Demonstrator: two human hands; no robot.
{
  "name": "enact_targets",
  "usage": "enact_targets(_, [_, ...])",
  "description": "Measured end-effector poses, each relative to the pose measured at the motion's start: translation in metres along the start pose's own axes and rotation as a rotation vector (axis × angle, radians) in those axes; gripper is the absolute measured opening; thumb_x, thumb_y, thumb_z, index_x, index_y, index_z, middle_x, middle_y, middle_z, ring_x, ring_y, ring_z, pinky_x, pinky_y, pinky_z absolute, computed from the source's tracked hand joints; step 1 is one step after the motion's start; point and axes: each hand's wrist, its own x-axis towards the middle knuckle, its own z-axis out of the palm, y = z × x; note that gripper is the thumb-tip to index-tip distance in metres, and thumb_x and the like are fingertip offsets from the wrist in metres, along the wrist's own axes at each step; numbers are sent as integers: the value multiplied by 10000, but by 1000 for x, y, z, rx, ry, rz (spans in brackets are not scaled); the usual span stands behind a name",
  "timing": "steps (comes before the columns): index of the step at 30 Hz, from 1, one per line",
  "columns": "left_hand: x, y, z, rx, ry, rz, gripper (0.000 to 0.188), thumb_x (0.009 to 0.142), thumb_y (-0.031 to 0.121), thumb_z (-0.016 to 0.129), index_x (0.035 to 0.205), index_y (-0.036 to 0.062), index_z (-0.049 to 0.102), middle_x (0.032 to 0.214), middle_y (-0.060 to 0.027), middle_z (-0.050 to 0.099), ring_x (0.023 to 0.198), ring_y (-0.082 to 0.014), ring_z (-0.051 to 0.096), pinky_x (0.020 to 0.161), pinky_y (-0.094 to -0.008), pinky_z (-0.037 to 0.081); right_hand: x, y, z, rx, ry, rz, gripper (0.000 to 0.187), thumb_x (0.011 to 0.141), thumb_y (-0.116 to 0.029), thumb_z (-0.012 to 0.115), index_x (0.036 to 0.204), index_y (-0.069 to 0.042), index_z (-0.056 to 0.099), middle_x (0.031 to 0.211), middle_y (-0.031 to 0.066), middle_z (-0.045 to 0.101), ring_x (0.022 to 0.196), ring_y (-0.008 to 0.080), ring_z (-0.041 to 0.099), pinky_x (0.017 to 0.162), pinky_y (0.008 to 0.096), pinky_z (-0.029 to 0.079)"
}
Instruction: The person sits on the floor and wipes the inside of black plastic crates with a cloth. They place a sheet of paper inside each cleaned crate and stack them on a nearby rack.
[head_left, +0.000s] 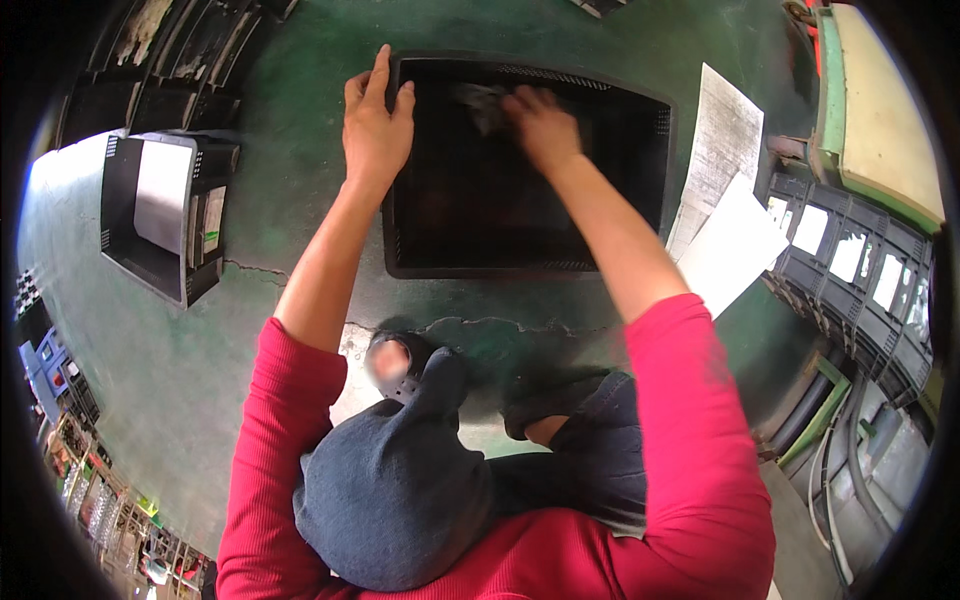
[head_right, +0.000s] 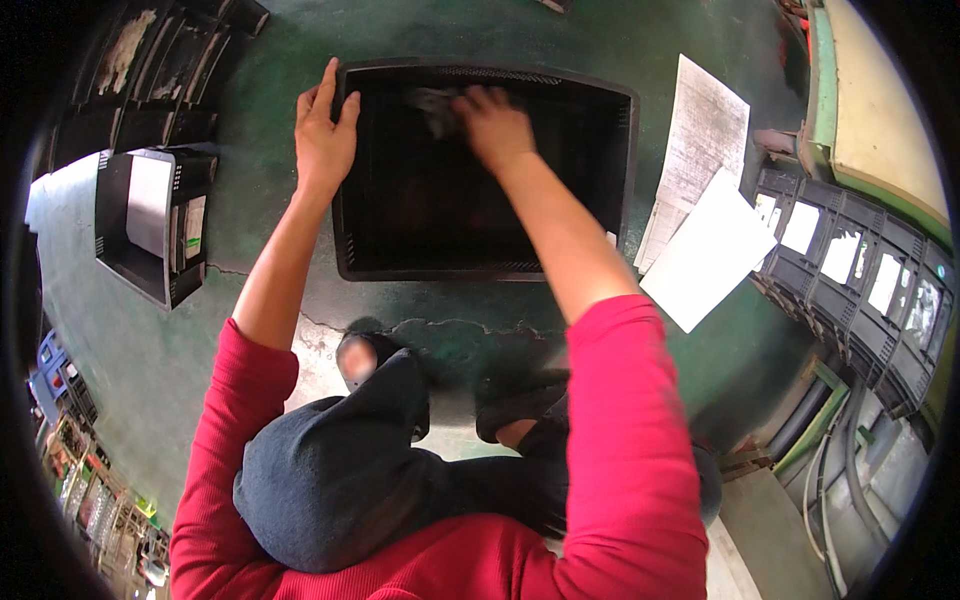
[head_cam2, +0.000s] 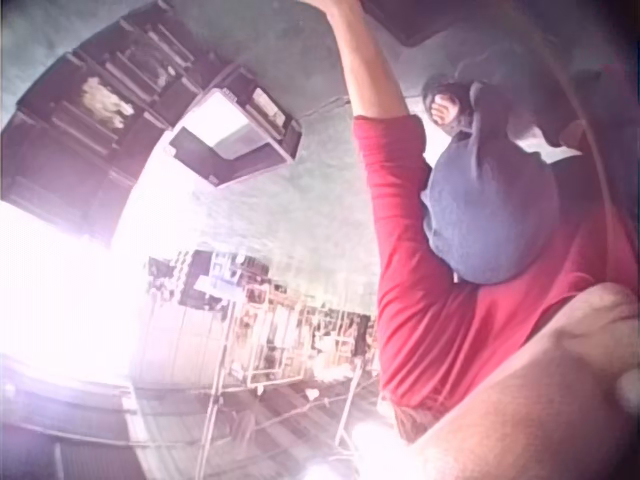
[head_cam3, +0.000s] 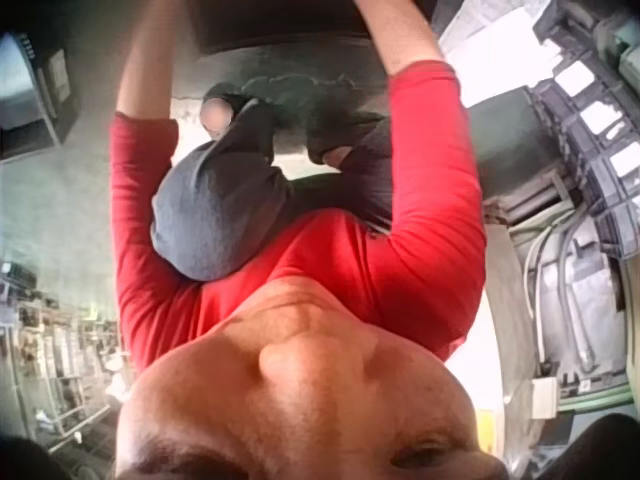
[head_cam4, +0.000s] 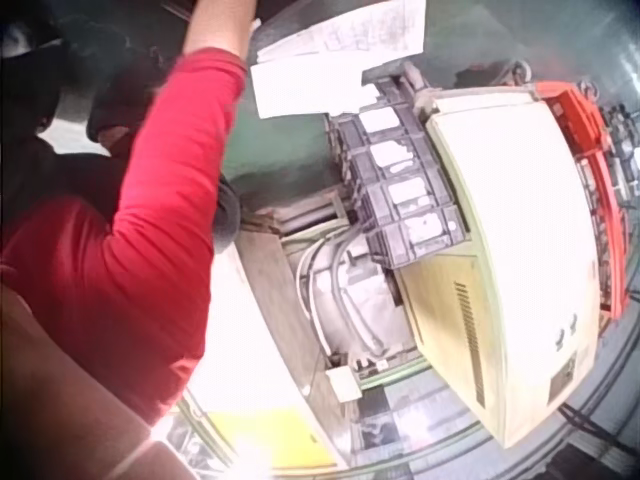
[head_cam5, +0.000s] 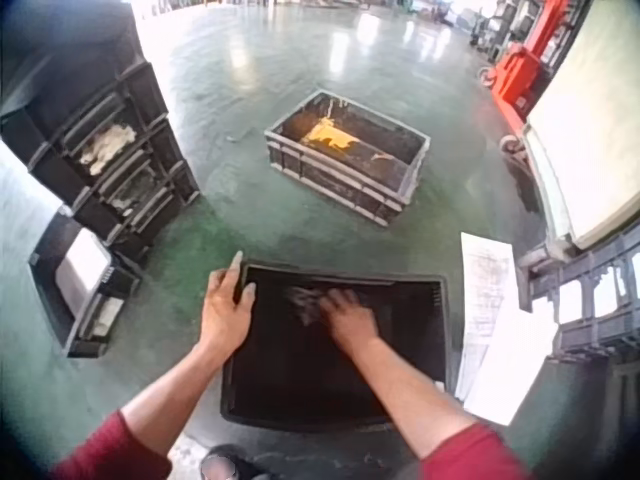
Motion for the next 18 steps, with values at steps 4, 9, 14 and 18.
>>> enact_targets(4, [-4,10,0,-34,-27,-102,493,857,270,579,1331,230,450,1203,-142,463,994,-298,541,853,-377,449,-54,67,-34,-203,-210,144,263,774,-120,521,1027,-119,590,1097,113,544,980,308,555,695,423,531])
enact_targets(9, [-7,-1,6,-12,66,-23,486,852,279,588,1321,232,466,1216,-136,449,1000,-281,537,846,-364,453,-99,22,-53,-209,-559,157,176,755,-149,549,886,-108,659,969,137,598,873,319,589,666,407,523])
enact_targets(14, [-4,7,2,-59,12,-98,494,843,321,600,1304,188,483,1205,-164,464,1035,-298,529,867,-360,444,-85,-43,-37,-12,-676,-38,224,705,-159,596,914,-110,662,894,127,634,816,325,618,702,421,510])
enact_targets(18, [2,-17,-5,-230,-78,-229,566,864,464,539,1300,108,481,1165,-167,509,1019,-240,532,836,-355,453,-22,-102,-28,288,-432,83,233,701,-144,616,927,-91,638,1009,154,596,949,330,577,804,417,483])
